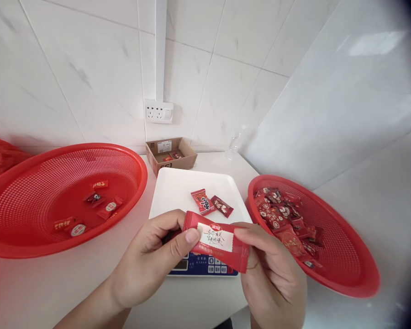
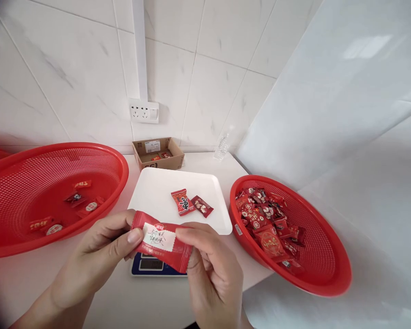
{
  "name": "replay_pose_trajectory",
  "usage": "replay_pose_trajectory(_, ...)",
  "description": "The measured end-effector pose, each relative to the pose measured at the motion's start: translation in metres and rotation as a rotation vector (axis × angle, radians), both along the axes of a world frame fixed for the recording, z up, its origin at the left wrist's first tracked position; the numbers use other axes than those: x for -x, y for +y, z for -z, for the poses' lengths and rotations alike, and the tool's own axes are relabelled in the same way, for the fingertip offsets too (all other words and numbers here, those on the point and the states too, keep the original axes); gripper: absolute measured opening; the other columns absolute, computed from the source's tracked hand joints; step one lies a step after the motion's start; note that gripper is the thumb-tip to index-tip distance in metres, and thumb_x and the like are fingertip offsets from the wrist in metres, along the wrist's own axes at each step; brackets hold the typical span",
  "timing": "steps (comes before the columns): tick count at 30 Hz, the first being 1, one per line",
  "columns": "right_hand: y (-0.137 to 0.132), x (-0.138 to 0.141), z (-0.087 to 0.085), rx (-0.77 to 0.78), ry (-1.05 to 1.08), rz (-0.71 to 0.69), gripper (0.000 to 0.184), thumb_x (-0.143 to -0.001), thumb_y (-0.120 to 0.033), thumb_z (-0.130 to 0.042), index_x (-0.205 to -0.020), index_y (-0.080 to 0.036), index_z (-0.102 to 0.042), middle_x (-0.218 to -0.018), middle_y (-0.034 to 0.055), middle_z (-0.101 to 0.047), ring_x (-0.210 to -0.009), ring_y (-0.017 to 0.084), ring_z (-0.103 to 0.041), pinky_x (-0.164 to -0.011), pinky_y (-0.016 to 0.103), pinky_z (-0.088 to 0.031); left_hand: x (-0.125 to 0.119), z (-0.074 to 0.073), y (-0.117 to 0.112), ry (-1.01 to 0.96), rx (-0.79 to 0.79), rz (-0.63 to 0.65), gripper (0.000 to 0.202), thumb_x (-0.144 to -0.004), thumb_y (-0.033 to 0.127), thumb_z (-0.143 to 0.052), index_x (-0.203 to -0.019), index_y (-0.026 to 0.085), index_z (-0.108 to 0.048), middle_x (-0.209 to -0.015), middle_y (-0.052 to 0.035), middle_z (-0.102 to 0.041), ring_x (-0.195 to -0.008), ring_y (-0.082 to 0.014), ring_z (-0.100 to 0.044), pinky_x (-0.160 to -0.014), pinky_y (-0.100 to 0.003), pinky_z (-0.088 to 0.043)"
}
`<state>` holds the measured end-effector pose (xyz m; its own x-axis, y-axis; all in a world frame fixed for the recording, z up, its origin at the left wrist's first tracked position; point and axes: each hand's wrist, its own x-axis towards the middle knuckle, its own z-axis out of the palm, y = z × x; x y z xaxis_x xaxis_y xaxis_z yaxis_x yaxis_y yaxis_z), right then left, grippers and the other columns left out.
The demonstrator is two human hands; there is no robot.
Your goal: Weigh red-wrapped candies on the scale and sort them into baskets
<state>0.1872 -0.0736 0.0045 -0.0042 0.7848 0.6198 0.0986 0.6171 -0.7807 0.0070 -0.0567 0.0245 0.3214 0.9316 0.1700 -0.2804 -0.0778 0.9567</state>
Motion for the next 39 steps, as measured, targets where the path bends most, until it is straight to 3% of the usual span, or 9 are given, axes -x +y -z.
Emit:
replay_pose_trajectory(5, -0.001, 0.001, 0.006, 0.090, 0.090, 0.053, 0.035, -0.097, -0.028, -0.049, -0.131, -0.032, -0.057, -0.113, 0.0085, -0.071, -0.093, 0.024, -0.071, -0.066, 0.034, -0.059, -0.001, 0.003, -0.003, -0.004, -0.068, -0.044, 0.023, -0.089, 0.040, -0.060, -0.075, 0.021, -0.062, -0.065, 0.0049, -0.050, -0.058, -0.0065, -0.038, -0.053, -0.016, -0.035)
replay_pose_trajectory(11, 0.002, 0.000, 0.003, 0.226, 0.156, -0.174, 0.031, -0.095, -0.050, -0.045, -0.102, -0.027, -0.065, -0.080, 0.0046, -0.070, -0.067, 0.020, -0.064, -0.051, 0.029, -0.049, -0.002, 0.004, -0.004, 0.036, -0.049, -0.105, 0.026, -0.089, 0.043, -0.059, -0.076, 0.021, -0.062, -0.067, 0.0030, -0.054, -0.062, -0.0085, -0.045, -0.058, -0.018, -0.040)
replay_pose_trajectory(18, 0.001, 0.001, 0.003, 0.292, 0.088, -0.184, 0.019, -0.095, -0.037, -0.051, -0.088, -0.025, -0.064, -0.071, 0.0009, -0.065, -0.061, 0.015, -0.056, -0.055, 0.026, -0.046, 0.000, 0.004, -0.004, 0.046, -0.065, -0.092, 0.024, -0.089, 0.041, -0.059, -0.077, 0.021, -0.063, -0.069, 0.0031, -0.057, -0.063, -0.0083, -0.045, -0.058, -0.017, -0.040)
replay_pose_trajectory(25, -0.001, 0.002, 0.000, 0.248, 0.085, -0.084, 0.023, -0.092, -0.034, -0.056, -0.074, -0.022, -0.060, -0.054, -0.0030, -0.052, -0.044, 0.010, -0.040, -0.041, 0.023, -0.033, -0.003, 0.004, -0.003, -0.022, -0.048, -0.077, 0.022, -0.090, 0.037, -0.060, -0.075, 0.021, -0.060, -0.066, 0.0052, -0.053, -0.061, -0.0058, -0.043, -0.056, -0.013, -0.039)
replay_pose_trajectory(29, -0.001, 0.002, -0.001, 0.244, 0.091, -0.093, 0.022, -0.092, -0.034, -0.056, -0.075, -0.022, -0.061, -0.052, -0.0042, -0.049, -0.042, 0.009, -0.037, -0.039, 0.022, -0.030, -0.007, 0.004, -0.005, -0.152, -0.090, -0.090, 0.002, -0.091, 0.028, -0.060, -0.091, 0.030, -0.059, -0.070, 0.0083, -0.058, -0.059, -0.0034, -0.047, -0.055, -0.009, -0.041)
replay_pose_trajectory(30, -0.001, 0.002, -0.001, 0.248, 0.096, -0.103, 0.021, -0.093, -0.033, -0.055, -0.076, -0.022, -0.061, -0.053, -0.0042, -0.050, -0.042, 0.009, -0.038, -0.039, 0.022, -0.030, -0.007, 0.004, -0.006, -0.162, -0.117, -0.105, 0.012, -0.091, 0.026, -0.059, -0.100, 0.035, -0.059, -0.074, 0.0083, -0.060, -0.062, -0.0036, -0.051, -0.058, -0.009, -0.043)
replay_pose_trajectory(34, -0.001, 0.000, 0.001, 0.258, 0.115, -0.107, 0.018, -0.094, -0.031, -0.054, -0.081, -0.023, -0.064, -0.061, -0.0016, -0.061, -0.050, 0.011, -0.051, -0.043, 0.021, -0.040, -0.003, 0.005, -0.008, 0.045, -0.357, -0.200, 0.037, -0.089, 0.020, -0.060, -0.119, 0.042, -0.058, -0.094, 0.0045, -0.068, -0.082, -0.0075, -0.062, -0.072, -0.013, -0.050)
replay_pose_trajectory(36, -0.002, 0.000, 0.001, 0.257, 0.119, -0.094, 0.017, -0.094, -0.031, -0.054, -0.084, -0.024, -0.065, -0.064, -0.0012, -0.063, -0.054, 0.012, -0.056, -0.046, 0.021, -0.044, -0.001, 0.004, -0.008, 0.189, -0.479, -0.219, 0.035, -0.085, 0.017, -0.063, -0.114, 0.037, -0.062, -0.092, 0.0030, -0.068, -0.075, -0.0081, -0.062, -0.067, -0.014, -0.050)
replay_pose_trajectory(39, -0.003, 0.000, -0.004, 0.236, 0.134, -0.069, 0.011, -0.093, -0.032, -0.058, -0.090, -0.027, -0.067, -0.064, -0.0025, -0.064, -0.053, 0.011, -0.058, -0.046, 0.020, -0.046, 0.001, 0.003, -0.009, 0.265, -0.503, -0.241, 0.030, -0.083, 0.015, -0.064, -0.107, 0.034, -0.063, -0.087, 0.0039, -0.068, -0.062, -0.0070, -0.057, -0.056, -0.015, -0.047)
